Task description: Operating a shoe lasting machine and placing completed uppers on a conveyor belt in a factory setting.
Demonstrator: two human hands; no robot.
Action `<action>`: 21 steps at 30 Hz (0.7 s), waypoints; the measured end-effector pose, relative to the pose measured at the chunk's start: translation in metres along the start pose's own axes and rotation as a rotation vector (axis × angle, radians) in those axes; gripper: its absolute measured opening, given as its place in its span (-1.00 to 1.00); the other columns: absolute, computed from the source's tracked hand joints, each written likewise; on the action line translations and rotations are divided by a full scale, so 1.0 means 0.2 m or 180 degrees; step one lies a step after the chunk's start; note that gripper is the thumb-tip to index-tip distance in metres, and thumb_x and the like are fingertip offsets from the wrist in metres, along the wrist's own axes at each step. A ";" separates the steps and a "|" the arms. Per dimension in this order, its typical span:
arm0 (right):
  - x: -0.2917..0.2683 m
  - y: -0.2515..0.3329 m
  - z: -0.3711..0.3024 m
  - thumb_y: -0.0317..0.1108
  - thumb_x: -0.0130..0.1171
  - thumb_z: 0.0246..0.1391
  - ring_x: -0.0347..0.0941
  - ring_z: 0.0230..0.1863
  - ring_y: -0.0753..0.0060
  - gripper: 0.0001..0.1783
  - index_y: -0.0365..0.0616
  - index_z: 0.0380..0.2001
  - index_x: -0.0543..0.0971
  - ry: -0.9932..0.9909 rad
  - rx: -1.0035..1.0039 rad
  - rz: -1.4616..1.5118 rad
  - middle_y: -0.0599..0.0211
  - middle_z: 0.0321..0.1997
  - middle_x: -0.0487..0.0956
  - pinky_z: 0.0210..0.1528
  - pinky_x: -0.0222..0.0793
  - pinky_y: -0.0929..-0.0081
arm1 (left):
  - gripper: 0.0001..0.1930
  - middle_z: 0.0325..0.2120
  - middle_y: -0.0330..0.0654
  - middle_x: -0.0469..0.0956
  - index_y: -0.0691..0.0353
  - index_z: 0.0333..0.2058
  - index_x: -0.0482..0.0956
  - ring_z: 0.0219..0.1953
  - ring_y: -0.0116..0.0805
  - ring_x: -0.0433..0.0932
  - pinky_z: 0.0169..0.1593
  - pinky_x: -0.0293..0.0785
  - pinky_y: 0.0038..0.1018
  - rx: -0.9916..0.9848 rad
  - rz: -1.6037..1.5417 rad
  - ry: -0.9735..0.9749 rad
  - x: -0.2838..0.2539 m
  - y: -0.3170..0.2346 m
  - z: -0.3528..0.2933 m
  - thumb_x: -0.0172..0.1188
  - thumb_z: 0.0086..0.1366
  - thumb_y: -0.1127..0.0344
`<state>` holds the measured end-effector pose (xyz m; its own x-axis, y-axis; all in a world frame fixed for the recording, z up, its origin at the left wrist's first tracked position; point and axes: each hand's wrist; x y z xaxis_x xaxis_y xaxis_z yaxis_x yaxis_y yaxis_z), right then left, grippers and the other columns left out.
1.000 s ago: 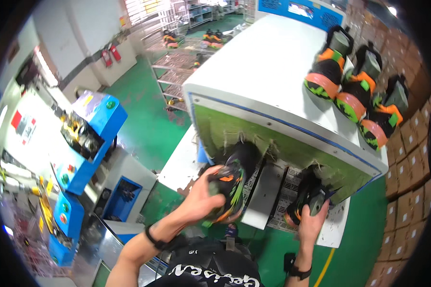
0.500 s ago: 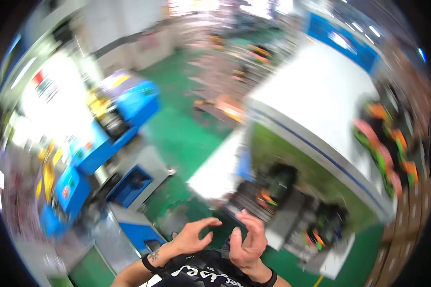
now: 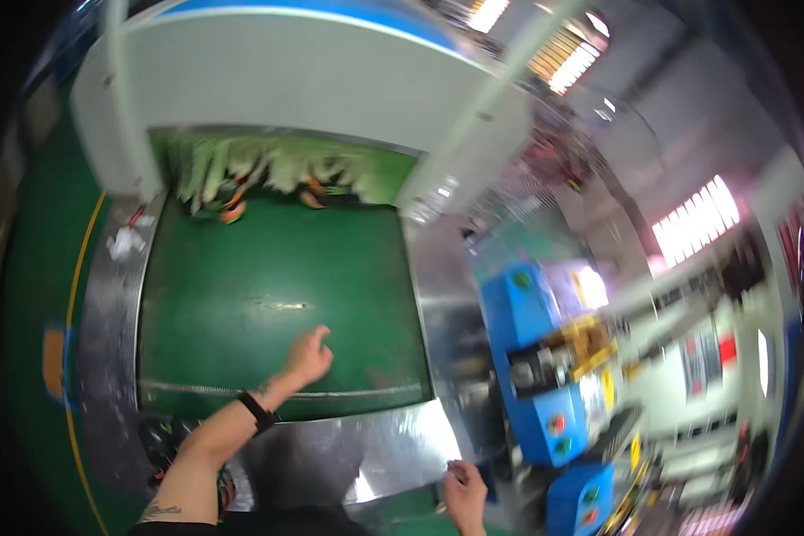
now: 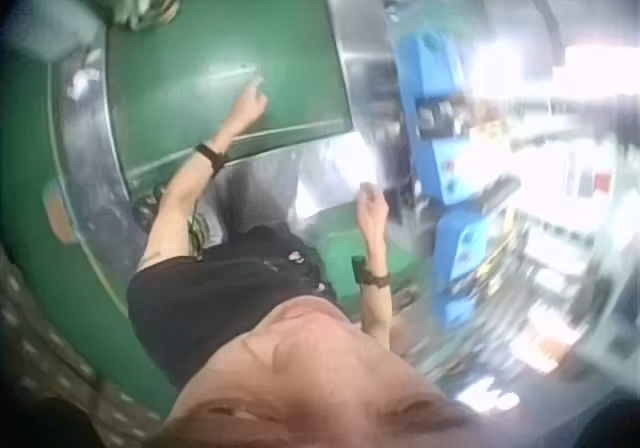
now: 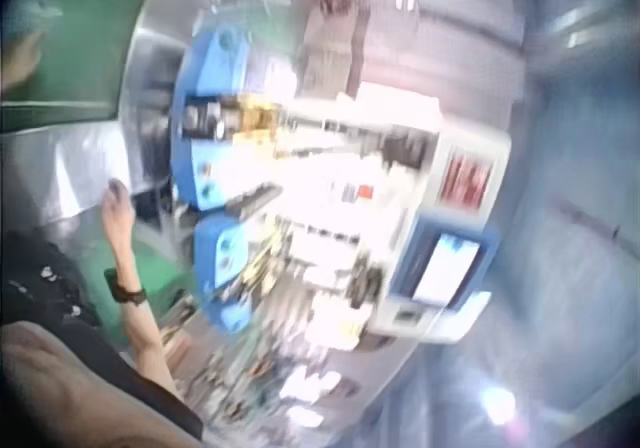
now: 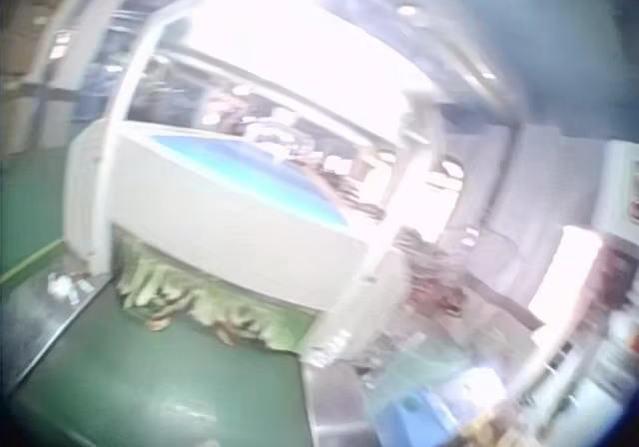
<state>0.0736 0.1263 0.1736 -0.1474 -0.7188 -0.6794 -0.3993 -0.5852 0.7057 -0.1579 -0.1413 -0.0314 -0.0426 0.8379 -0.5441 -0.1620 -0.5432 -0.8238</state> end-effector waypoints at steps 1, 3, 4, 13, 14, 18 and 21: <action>0.08 0.06 0.18 -0.44 0.20 0.01 0.50 -0.03 0.25 -0.64 -0.28 -0.08 0.50 0.0233 -0.0446 -0.0088 0.15 -0.10 0.56 0.04 0.40 0.37 | -0.58 -0.09 0.12 0.49 0.34 -0.02 0.39 -0.04 0.11 0.47 0.05 0.40 -0.16 -0.0127 0.0348 -0.0512 -0.08 0.17 0.10 0.11 0.09 0.40; 0.28 0.22 0.52 -0.42 0.20 0.00 0.51 0.00 0.10 -0.65 -0.23 -0.09 0.49 0.0946 -0.1138 -0.0240 0.06 -0.06 0.55 0.02 0.45 0.32 | -0.54 0.00 0.16 0.40 0.38 0.01 0.35 0.06 0.14 0.36 0.17 0.24 -0.09 -0.0366 0.0764 -0.1228 -0.27 0.45 0.17 0.12 0.11 0.36; 0.39 0.33 0.67 -0.38 0.22 0.02 0.48 0.04 0.05 -0.57 -0.21 -0.01 0.45 0.1428 -0.1520 -0.0346 0.05 0.01 0.52 0.07 0.42 0.28 | -0.54 0.00 0.16 0.40 0.38 0.01 0.35 0.06 0.14 0.36 0.17 0.24 -0.09 -0.0548 0.0827 -0.1248 -0.37 0.57 0.18 0.12 0.11 0.36; 1.56 1.45 2.15 -0.08 0.41 -0.23 0.15 0.31 -0.09 -0.05 -0.36 0.17 0.25 0.1893 -0.5316 -0.2925 -0.07 0.27 0.26 0.32 0.11 0.05 | -0.44 0.20 0.05 0.25 0.37 0.07 0.34 0.26 -0.03 0.19 0.30 0.01 -0.08 -0.1277 0.1793 -0.1241 -0.53 0.99 0.06 0.15 0.12 0.19; 1.68 1.55 2.34 -0.08 0.44 -0.30 0.13 0.33 -0.07 -0.01 -0.36 0.17 0.26 0.1549 -0.5348 -0.3218 -0.05 0.30 0.23 0.31 0.11 0.00 | -0.44 0.20 0.05 0.24 0.36 0.07 0.34 0.26 -0.03 0.20 0.29 0.02 -0.07 -0.1322 0.1722 -0.1294 -0.52 1.00 0.06 0.16 0.11 0.23; 1.99 1.79 2.95 0.01 0.53 -0.43 0.30 0.18 -0.09 0.06 -0.10 0.19 0.29 0.1194 -0.2746 -0.4141 0.00 0.10 0.46 0.19 0.23 0.10 | -0.44 0.21 0.05 0.25 0.36 0.07 0.35 0.24 -0.02 0.24 0.27 0.05 -0.05 -0.1394 0.1706 -0.1167 -0.53 1.04 0.08 0.17 0.09 0.28; 1.99 1.77 3.08 0.21 0.38 -0.25 0.44 -0.03 -0.12 -0.10 -0.17 0.07 0.38 0.1997 -0.3837 -0.3269 -0.03 -0.13 0.56 -0.03 0.37 0.13 | -0.45 0.19 0.04 0.28 0.36 0.07 0.36 0.22 -0.01 0.27 0.27 0.06 -0.04 -0.1244 0.1829 -0.1269 -0.53 1.05 0.08 0.17 0.09 0.29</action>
<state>-0.6838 -0.1354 0.0286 0.1856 0.2542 -0.9492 0.8091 -0.5877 0.0008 -0.2041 -0.3441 -0.1443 -0.3757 0.3372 -0.8632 0.3464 -0.8128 -0.4683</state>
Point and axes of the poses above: each hand's wrist, its own z-axis towards the middle knuckle, its own x-axis out of the palm, y = z × x
